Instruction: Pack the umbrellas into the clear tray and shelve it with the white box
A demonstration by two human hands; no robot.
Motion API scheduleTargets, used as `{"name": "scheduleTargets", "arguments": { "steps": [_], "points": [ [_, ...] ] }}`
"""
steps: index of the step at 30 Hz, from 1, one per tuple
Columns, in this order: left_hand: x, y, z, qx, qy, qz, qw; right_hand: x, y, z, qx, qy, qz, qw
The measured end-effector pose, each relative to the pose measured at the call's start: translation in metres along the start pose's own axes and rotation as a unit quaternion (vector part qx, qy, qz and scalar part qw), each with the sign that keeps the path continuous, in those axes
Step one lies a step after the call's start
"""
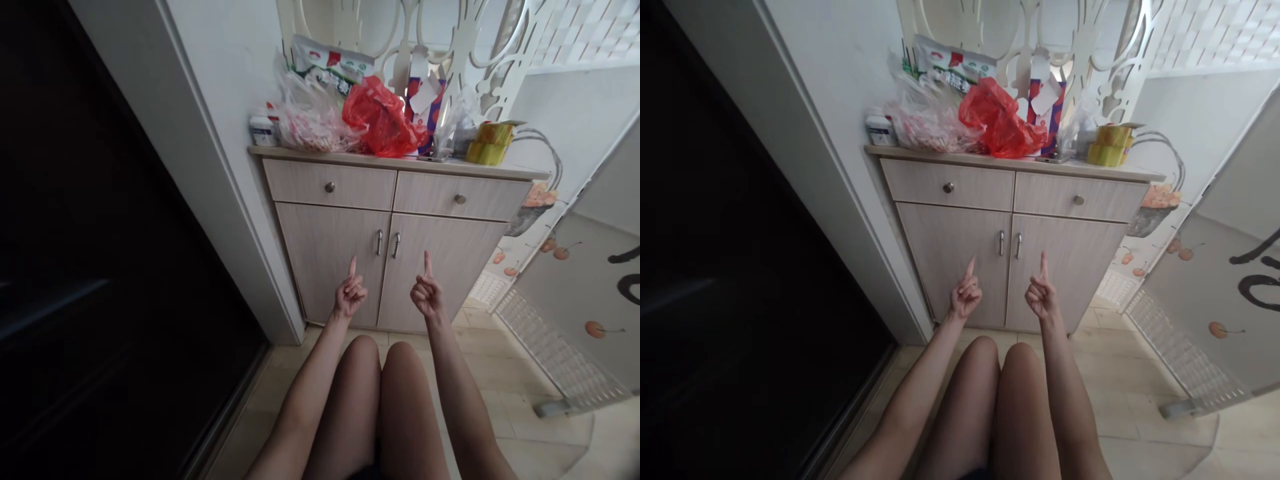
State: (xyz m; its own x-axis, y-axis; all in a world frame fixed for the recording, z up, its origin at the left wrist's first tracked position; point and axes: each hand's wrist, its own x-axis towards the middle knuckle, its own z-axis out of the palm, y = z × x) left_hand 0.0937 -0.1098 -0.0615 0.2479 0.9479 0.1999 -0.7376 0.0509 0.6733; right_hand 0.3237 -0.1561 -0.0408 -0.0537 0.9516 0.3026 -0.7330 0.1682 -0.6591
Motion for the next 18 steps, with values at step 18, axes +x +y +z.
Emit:
{"name": "scheduleTargets", "arguments": {
  "steps": [18],
  "points": [
    [0.076,-0.024,0.012,0.314,0.092,-0.018,0.945,0.061,0.034,-0.019,-0.393,0.13,-0.056,0.908]
  ]
}}
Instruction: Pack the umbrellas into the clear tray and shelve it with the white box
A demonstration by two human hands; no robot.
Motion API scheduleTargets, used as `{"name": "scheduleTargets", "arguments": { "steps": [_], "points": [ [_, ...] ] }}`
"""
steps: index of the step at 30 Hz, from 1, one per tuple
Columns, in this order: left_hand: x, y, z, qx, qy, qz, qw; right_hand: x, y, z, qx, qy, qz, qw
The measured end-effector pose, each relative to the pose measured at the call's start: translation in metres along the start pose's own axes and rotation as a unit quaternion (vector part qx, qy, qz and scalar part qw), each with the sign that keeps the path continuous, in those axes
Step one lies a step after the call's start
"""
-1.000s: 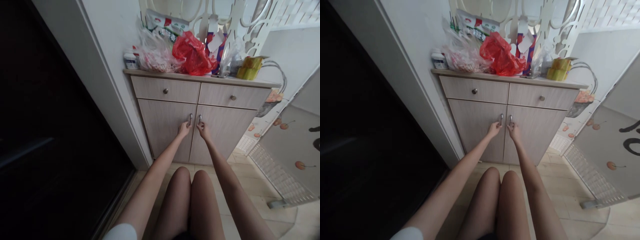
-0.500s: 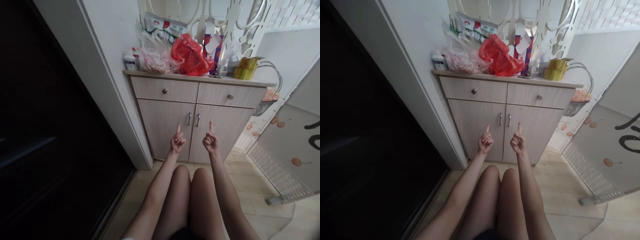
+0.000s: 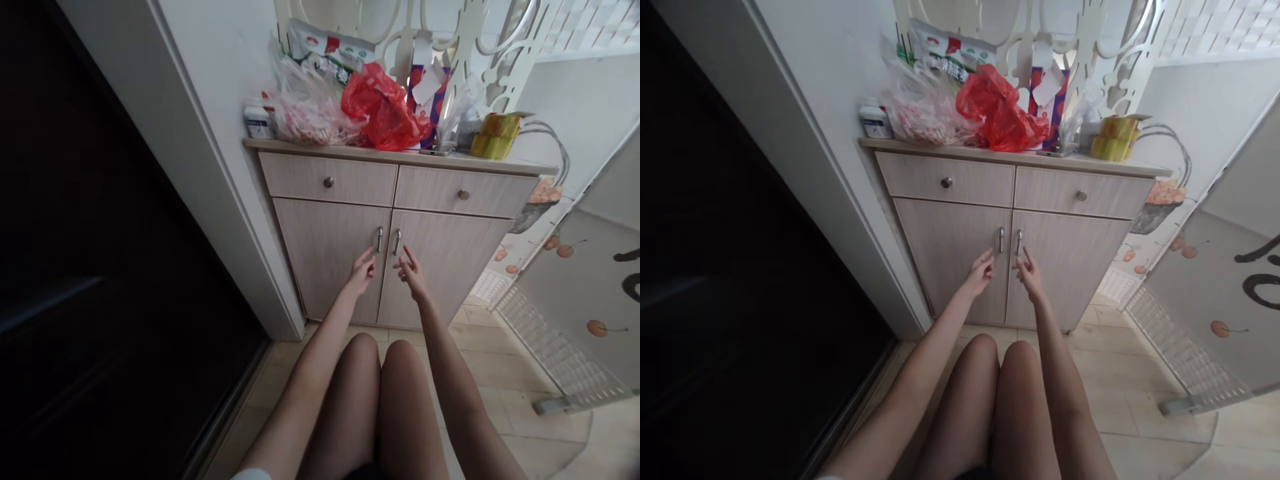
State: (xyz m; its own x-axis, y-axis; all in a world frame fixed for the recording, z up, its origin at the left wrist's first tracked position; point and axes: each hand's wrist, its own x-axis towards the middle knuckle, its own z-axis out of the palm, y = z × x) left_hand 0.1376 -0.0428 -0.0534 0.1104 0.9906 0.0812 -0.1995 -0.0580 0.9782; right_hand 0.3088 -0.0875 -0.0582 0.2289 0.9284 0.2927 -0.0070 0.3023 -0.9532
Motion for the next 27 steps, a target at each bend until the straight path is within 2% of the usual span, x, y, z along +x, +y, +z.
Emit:
{"name": "scheduleTargets", "arguments": {
  "steps": [1,2,4,5,8,11,14,17,23,27],
  "points": [
    [0.012,0.005,0.005,0.088,0.039,0.018,0.995,0.009,0.001,0.003,-0.108,0.044,-0.043,0.992],
    [0.023,0.009,0.011,0.173,0.077,0.041,0.981,0.019,0.003,0.007,-0.203,0.082,-0.084,0.972],
    [0.041,0.013,0.025,0.303,0.107,0.078,0.944,0.038,0.008,0.016,-0.317,0.116,-0.129,0.932],
    [0.047,0.013,0.032,0.342,0.101,0.085,0.93,0.046,0.011,0.022,-0.334,0.113,-0.126,0.927],
    [0.05,0.006,0.043,0.382,0.064,0.095,0.917,0.064,0.019,0.035,-0.306,0.078,-0.089,0.945],
    [0.039,-0.002,0.04,0.4,0.072,0.125,0.905,0.065,0.024,0.036,-0.274,0.071,-0.09,0.955],
    [0.018,-0.006,0.029,0.413,0.094,0.154,0.893,0.047,0.025,0.025,-0.264,0.07,-0.109,0.956],
    [-0.007,-0.008,0.017,0.413,0.11,0.186,0.885,0.013,0.022,0.009,-0.269,0.068,-0.152,0.949],
    [-0.064,-0.014,-0.014,0.398,0.189,0.247,0.863,-0.064,0.004,-0.028,-0.363,0.13,-0.188,0.904],
    [-0.098,-0.014,-0.043,0.378,0.249,0.269,0.85,-0.106,-0.01,-0.054,-0.385,0.16,-0.189,0.889]
  ]
}}
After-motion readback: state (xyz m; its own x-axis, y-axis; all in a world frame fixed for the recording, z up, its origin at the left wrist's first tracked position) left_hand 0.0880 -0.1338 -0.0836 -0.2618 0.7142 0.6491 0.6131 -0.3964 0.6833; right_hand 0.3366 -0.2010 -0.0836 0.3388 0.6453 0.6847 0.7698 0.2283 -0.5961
